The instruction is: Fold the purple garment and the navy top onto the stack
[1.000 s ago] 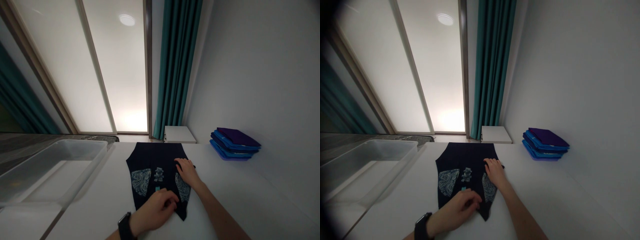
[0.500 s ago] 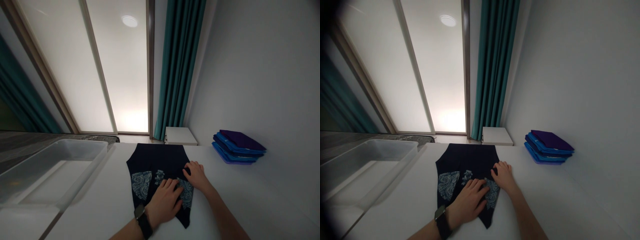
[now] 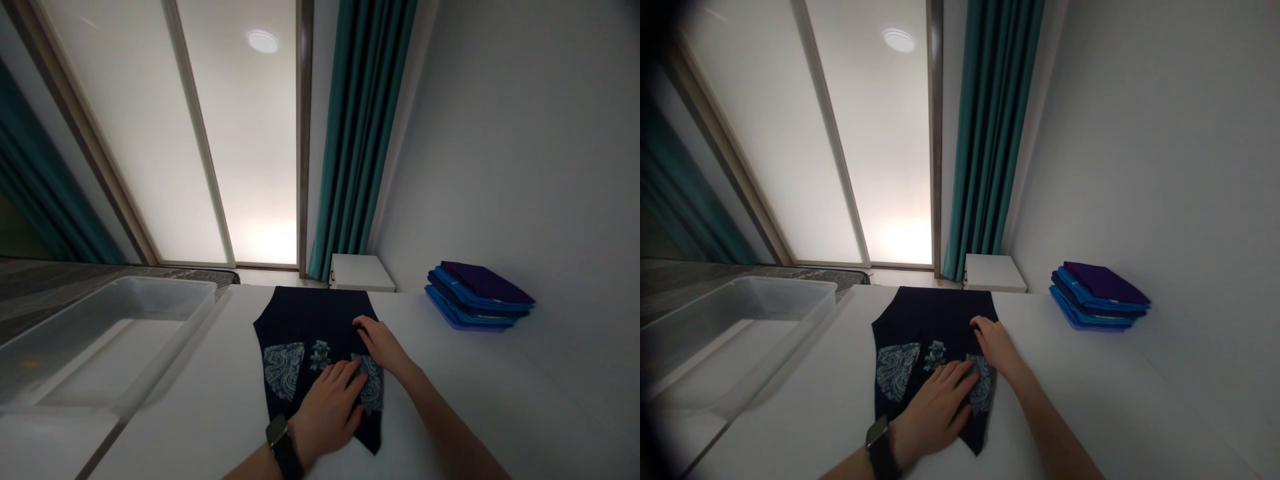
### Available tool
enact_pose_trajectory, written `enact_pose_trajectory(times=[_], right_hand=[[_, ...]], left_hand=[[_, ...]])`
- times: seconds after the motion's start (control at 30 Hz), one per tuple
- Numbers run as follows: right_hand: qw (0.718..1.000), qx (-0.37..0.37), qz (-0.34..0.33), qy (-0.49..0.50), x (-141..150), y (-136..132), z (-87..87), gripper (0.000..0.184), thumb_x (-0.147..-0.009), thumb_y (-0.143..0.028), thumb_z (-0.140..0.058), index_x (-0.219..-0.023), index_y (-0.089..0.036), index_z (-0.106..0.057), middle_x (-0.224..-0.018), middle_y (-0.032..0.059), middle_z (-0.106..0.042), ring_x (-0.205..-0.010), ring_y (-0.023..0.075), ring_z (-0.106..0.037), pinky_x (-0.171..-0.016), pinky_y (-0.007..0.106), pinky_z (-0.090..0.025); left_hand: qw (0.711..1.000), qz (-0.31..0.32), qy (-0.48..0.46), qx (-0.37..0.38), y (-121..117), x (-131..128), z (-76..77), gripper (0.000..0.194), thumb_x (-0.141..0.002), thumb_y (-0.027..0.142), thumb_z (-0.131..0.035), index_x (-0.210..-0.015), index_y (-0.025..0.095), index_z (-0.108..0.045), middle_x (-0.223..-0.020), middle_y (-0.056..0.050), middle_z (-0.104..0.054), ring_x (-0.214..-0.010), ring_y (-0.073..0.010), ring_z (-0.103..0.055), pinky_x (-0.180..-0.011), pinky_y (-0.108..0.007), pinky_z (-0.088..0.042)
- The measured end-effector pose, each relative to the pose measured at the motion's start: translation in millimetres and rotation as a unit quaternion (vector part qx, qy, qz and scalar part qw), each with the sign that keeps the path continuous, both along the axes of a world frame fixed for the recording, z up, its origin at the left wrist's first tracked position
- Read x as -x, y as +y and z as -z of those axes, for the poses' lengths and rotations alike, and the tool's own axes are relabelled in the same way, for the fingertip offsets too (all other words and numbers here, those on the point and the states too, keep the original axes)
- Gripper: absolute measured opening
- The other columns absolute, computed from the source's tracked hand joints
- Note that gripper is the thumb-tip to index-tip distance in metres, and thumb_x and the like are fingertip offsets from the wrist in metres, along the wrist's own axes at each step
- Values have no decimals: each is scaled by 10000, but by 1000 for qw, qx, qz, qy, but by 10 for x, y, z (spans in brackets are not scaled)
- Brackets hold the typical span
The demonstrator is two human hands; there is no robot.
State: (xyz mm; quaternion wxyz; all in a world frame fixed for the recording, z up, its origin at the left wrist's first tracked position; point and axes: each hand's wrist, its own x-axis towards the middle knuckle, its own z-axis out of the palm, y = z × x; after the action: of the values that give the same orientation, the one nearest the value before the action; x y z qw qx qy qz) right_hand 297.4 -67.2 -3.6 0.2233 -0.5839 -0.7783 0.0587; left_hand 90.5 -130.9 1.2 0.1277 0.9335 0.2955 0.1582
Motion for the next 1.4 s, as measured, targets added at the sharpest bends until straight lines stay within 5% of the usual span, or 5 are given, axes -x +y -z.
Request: enact_pose_trajectory(times=[0.2, 0.5, 0.7, 1.13, 1.4], right_hand=[[995, 9, 33, -92, 15, 22, 90, 259, -896, -95, -427, -1037, -210, -611, -997, 72, -656, -935, 201, -601, -801, 311, -391], [994, 79, 19, -71, 84, 58, -40, 199, -909, -317, -534, -1050, -198, -610, -1029, 82, -684, -988, 242, -601, -859, 362, -375], [993, 110, 0, -48, 79, 190, -48, 85, -863, -249, -592, -911, -210, -649, -888, 45, -724, -853, 214, -658, -768, 312, -408], [996, 66, 20, -56, 241, 168, 2, 53, -916, -229, -555, -955, -231, -592, -943, 41, -711, -875, 206, -662, -721, 284, -396], [994, 41, 45, -88, 193, 106, -20, 117, -963, -278, -492, -1011, -217, -579, -1003, 65, -702, -942, 219, -647, -780, 305, -388]], left_hand=[[1000, -2, 2, 10, -17, -5, -61, 386, -908, 278, -519, -1290, 233, -488, -1349, -70, -509, -1217, -247, -453, -1069, -404, -357], [1000, -2, 1, 23, -13, -2, -52, 393, -904, 283, -523, -1293, 245, -485, -1356, -64, -500, -1211, -265, -445, -1070, -448, -346], [999, -8, -2, 35, 11, 7, -23, 445, -893, 295, -533, -1330, 252, -462, -1402, -73, -460, -1241, -281, -423, -1075, -465, -338], [999, -14, -9, 27, -5, 17, -72, 417, -919, 223, -451, -1336, 239, -470, -1364, -65, -504, -1198, -258, -445, -1059, -443, -352], [999, 36, -6, 16, -91, 16, -51, 558, -934, 461, -487, -1442, 268, -363, -1504, -76, -378, -1336, -277, -361, -1119, -451, -296]])
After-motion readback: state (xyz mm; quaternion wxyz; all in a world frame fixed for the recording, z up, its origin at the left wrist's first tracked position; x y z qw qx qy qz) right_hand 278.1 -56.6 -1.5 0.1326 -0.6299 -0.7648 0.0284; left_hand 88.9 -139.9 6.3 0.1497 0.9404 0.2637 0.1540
